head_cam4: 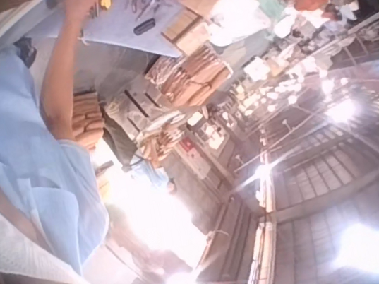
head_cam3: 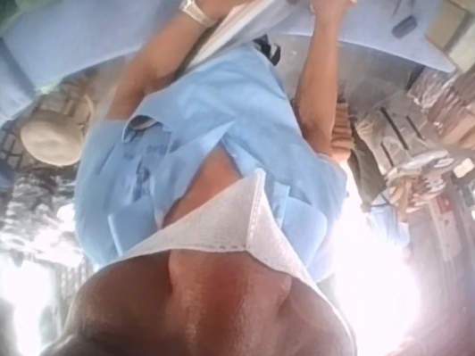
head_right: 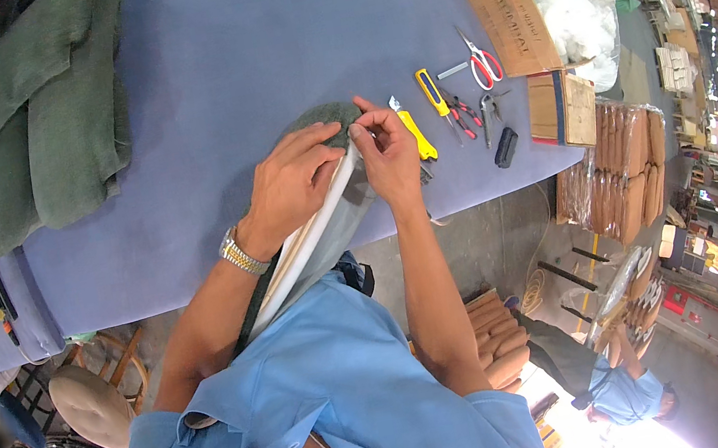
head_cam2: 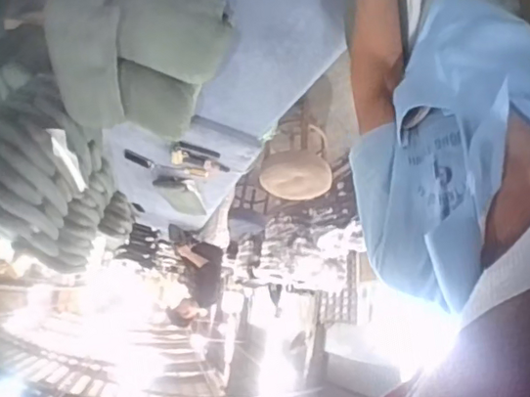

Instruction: The person wraps green fabric around white foam inserts, folds the edges, and secures them using a staple gun. The person repeatedly handles multiple cushion units, aligning fabric and fastening edges on a work table.

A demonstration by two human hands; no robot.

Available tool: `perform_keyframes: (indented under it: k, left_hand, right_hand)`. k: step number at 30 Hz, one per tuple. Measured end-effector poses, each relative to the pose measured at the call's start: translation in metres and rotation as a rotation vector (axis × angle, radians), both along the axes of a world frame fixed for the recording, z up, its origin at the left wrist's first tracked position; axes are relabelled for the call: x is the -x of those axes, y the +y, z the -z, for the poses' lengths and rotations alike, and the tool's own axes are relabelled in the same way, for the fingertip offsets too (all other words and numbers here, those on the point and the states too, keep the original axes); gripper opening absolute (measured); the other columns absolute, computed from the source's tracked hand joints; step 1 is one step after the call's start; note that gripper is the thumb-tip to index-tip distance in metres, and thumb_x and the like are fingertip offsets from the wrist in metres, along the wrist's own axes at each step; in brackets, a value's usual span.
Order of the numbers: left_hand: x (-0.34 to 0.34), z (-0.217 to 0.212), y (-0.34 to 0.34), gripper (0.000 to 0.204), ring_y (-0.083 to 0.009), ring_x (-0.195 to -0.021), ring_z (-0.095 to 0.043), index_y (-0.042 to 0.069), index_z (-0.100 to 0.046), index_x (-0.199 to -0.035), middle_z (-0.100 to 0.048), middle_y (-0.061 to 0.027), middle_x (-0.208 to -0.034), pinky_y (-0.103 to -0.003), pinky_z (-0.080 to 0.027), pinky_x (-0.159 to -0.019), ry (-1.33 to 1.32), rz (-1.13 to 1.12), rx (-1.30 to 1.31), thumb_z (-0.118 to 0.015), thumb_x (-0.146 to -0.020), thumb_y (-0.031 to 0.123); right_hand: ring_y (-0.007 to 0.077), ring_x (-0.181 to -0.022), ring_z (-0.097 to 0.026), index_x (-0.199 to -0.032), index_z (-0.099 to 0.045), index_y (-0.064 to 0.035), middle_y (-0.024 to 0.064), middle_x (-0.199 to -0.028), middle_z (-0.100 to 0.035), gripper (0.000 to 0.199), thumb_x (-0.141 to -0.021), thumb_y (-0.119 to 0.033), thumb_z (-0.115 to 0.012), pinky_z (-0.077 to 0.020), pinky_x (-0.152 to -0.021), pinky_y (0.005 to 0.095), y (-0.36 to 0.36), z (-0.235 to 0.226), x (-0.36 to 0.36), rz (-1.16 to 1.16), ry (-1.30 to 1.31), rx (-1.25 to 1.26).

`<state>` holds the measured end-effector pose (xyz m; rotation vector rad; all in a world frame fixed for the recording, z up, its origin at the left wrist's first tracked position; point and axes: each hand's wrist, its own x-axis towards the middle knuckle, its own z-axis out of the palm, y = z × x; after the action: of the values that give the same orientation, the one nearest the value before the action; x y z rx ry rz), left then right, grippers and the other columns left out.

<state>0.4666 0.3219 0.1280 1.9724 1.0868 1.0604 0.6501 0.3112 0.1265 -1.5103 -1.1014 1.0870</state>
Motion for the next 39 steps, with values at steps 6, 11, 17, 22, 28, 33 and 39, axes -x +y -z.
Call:
perform_keyframes:
  k: [6, 11, 17, 22, 28, 33, 39]
  left_hand:
    - [0.002, -0.008, 0.009, 0.023, -0.0292, -0.111, -0.071, 0.007, -0.076, -0.111, -0.073, -0.013, -0.124, -0.037, -0.06, -0.09, -0.034, -0.001, 0.095, -0.074, -0.089, 0.008]
    - [0.003, 0.004, 0.012, 0.021, -0.0221, -0.103, -0.075, 0.002, -0.073, -0.115, -0.074, -0.0148, -0.122, -0.033, -0.061, -0.088, -0.149, -0.023, 0.289, -0.071, -0.094, 0.005]
    - [-0.001, -0.001, 0.016, 0.015, -0.0125, -0.102, -0.07, -0.003, -0.071, -0.112, -0.075, -0.0145, -0.121, -0.027, -0.059, -0.086, -0.118, -0.051, 0.382, -0.065, -0.101, 0.005]
    - [-0.001, -0.004, 0.008, 0.02, -0.0148, -0.113, -0.067, -0.002, -0.068, -0.119, -0.071, -0.0159, -0.129, -0.03, -0.055, -0.094, -0.099, -0.051, 0.466, -0.065, -0.102, 0.006]
    - [-0.022, -0.035, -0.007, 0.049, -0.0299, -0.126, -0.064, 0.0, -0.06, -0.136, -0.064, -0.02, -0.139, -0.039, -0.051, -0.106, 0.228, -0.087, 0.25, -0.077, -0.092, 0.013]
    - [-0.034, -0.031, -0.018, 0.076, -0.0381, -0.129, -0.061, 0.002, -0.052, -0.146, -0.06, -0.0222, -0.142, -0.043, -0.05, -0.107, 0.384, -0.133, 0.135, -0.085, -0.081, 0.02]
    - [-0.04, -0.031, -0.031, 0.086, -0.0375, -0.13, -0.059, 0.011, -0.045, -0.154, -0.052, -0.0186, -0.152, -0.045, -0.055, -0.099, 0.546, -0.186, 0.181, -0.084, -0.079, 0.025]
  right_hand:
    - [0.0193, -0.126, -0.057, -0.108, -0.061, -0.0015, 0.0249, -0.15, -0.054, 0.009, -0.102, -0.008, -0.063, -0.0461, -0.101, 0.0327, -0.006, 0.012, 0.003, 0.025, 0.076, -0.001]
    - [0.0243, -0.135, -0.054, -0.106, -0.061, -0.0007, 0.0281, -0.149, -0.053, 0.012, -0.102, -0.011, -0.065, -0.0435, -0.106, 0.0353, -0.004, 0.024, 0.01, 0.054, 0.161, -0.068]
    - [0.0184, -0.126, -0.058, -0.104, -0.063, -0.0005, 0.0261, -0.149, -0.054, 0.01, -0.1, -0.009, -0.066, -0.0467, -0.098, 0.0305, -0.004, 0.033, 0.006, 0.046, 0.224, -0.075]
    - [0.0146, -0.114, -0.061, -0.103, -0.063, -0.0003, 0.0236, -0.149, -0.055, 0.012, -0.099, -0.011, -0.068, -0.0514, -0.093, 0.0298, -0.005, 0.039, 0.007, 0.047, 0.389, -0.092]
    - [0.0171, -0.113, -0.065, -0.099, -0.064, 0.0003, 0.0225, -0.147, -0.057, 0.011, -0.095, -0.008, -0.07, -0.0533, -0.094, 0.0325, 0.003, 0.045, 0.006, -0.005, 0.336, -0.141]
    - [0.022, -0.114, -0.067, -0.097, -0.066, -0.0002, 0.0192, -0.147, -0.058, 0.012, -0.092, -0.008, -0.073, -0.0533, -0.094, 0.0327, 0.004, 0.042, -0.002, -0.058, 0.371, -0.126]
    - [0.0209, -0.12, -0.065, -0.096, -0.068, -0.0002, 0.0163, -0.148, -0.058, 0.011, -0.09, -0.006, -0.074, -0.053, -0.096, 0.0326, -0.007, 0.029, -0.011, -0.119, 0.346, -0.194]
